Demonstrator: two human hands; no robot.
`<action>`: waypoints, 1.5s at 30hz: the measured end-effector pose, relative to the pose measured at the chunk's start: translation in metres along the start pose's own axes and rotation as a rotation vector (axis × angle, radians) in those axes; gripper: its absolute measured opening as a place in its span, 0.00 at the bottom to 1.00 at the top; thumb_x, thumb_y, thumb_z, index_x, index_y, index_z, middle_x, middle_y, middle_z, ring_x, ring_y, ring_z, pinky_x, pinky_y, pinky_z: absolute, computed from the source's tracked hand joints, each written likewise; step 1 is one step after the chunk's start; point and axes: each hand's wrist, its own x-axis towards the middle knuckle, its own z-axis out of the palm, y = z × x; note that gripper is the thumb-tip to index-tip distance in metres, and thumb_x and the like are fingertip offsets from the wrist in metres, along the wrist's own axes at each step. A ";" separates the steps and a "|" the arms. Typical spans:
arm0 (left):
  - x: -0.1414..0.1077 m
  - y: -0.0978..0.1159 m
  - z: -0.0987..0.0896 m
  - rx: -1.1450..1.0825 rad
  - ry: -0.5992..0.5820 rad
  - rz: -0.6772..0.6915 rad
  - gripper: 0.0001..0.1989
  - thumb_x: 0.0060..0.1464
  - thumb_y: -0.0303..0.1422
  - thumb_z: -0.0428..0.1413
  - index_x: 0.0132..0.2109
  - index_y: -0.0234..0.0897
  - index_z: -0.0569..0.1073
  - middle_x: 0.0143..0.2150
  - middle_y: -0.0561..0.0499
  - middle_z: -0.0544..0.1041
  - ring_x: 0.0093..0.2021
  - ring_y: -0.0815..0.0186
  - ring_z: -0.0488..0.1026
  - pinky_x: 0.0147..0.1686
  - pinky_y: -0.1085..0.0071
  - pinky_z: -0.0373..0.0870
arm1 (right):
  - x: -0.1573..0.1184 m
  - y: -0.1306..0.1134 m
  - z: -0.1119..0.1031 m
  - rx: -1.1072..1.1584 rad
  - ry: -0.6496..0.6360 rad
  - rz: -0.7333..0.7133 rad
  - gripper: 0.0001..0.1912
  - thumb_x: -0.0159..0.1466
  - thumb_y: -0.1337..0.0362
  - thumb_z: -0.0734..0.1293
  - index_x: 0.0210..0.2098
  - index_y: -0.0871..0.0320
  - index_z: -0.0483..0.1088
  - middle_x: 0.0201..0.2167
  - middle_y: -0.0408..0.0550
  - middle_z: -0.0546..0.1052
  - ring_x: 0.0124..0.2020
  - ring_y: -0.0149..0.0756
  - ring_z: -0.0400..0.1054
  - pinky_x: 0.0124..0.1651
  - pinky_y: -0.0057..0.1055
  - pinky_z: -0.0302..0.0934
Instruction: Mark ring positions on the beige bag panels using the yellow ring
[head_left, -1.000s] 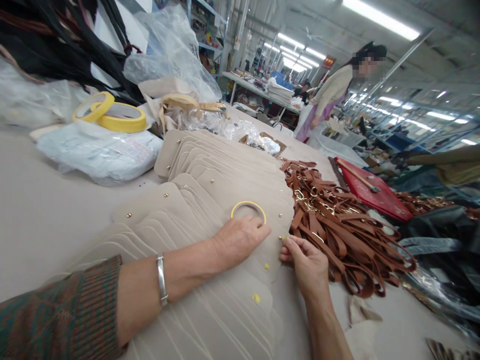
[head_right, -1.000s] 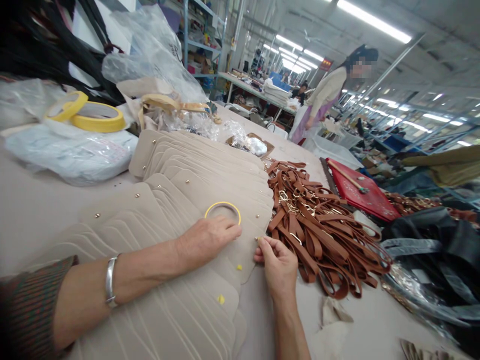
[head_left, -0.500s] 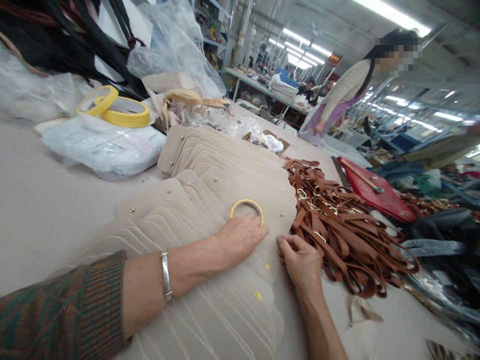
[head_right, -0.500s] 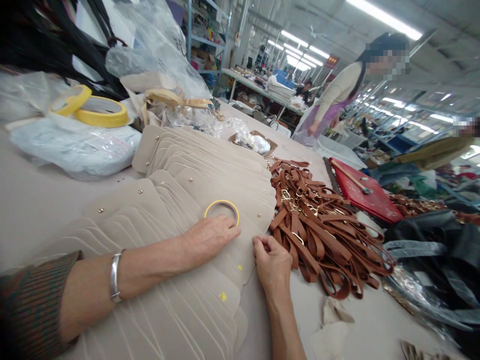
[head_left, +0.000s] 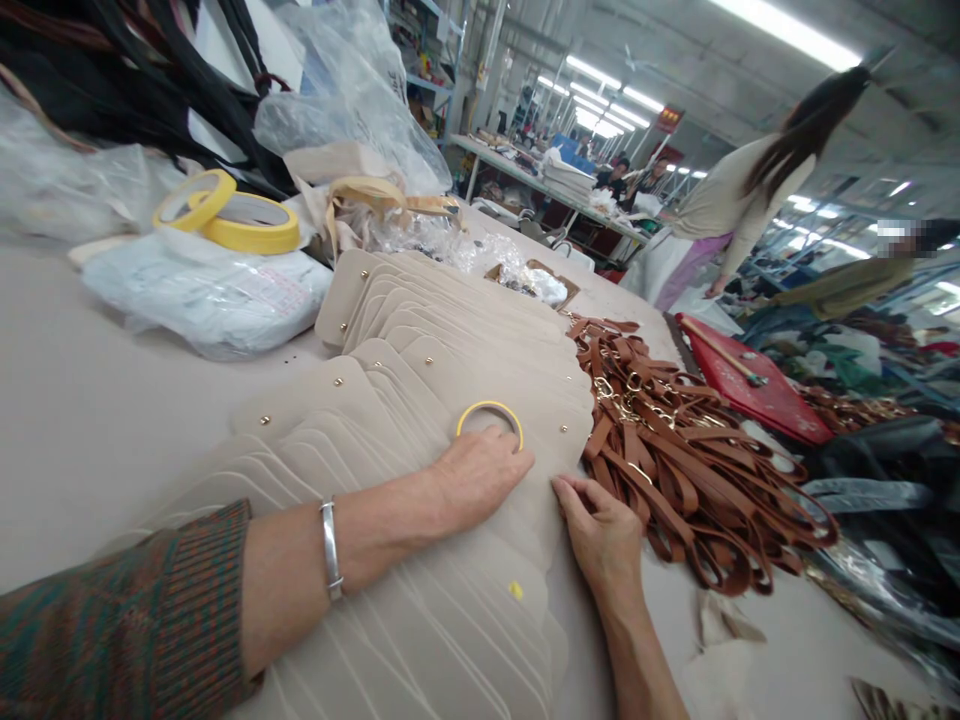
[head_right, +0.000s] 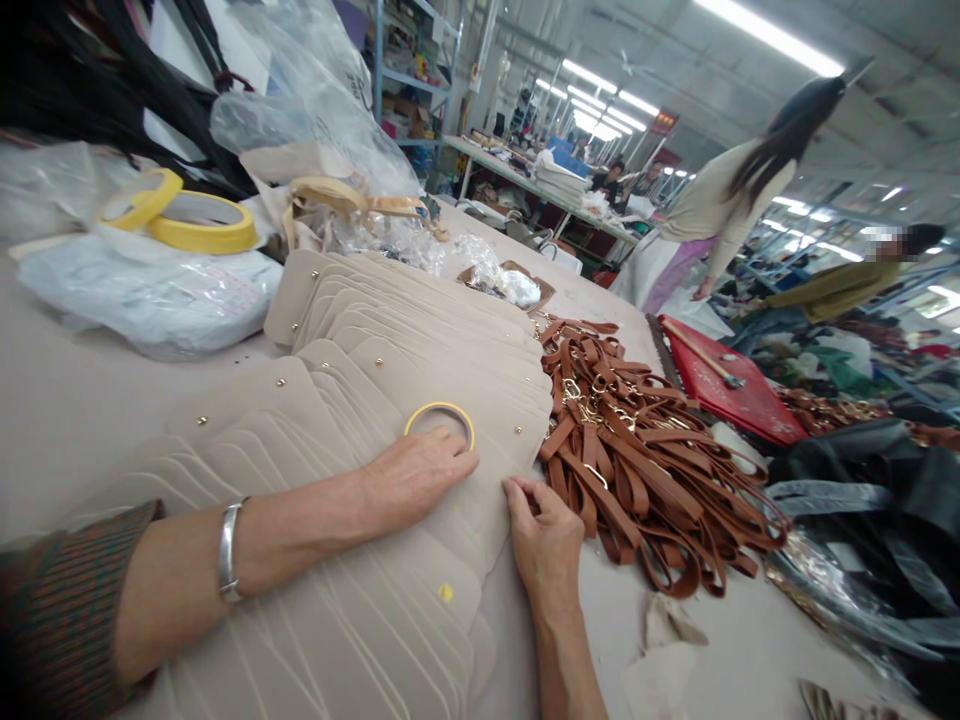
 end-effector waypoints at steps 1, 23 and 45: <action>0.000 0.000 0.000 -0.003 -0.001 0.009 0.09 0.60 0.22 0.46 0.40 0.33 0.70 0.37 0.43 0.73 0.39 0.56 0.71 0.35 0.64 0.68 | 0.001 -0.001 0.001 -0.016 0.002 0.000 0.17 0.57 0.51 0.66 0.32 0.58 0.78 0.30 0.49 0.81 0.32 0.41 0.73 0.41 0.35 0.65; -0.007 -0.001 -0.002 -0.163 0.224 0.162 0.16 0.64 0.31 0.48 0.57 0.34 0.58 0.35 0.49 0.78 0.30 0.63 0.76 0.24 0.73 0.65 | -0.008 -0.025 -0.007 0.126 -0.020 -0.588 0.08 0.63 0.69 0.65 0.42 0.57 0.73 0.38 0.49 0.77 0.36 0.32 0.71 0.39 0.28 0.65; 0.003 0.005 -0.008 -0.175 0.343 0.113 0.04 0.60 0.29 0.48 0.37 0.36 0.66 0.32 0.51 0.73 0.32 0.65 0.71 0.28 0.72 0.61 | -0.006 -0.053 -0.001 0.470 -0.012 0.001 0.12 0.56 0.57 0.69 0.26 0.61 0.71 0.15 0.40 0.70 0.16 0.27 0.63 0.20 0.24 0.57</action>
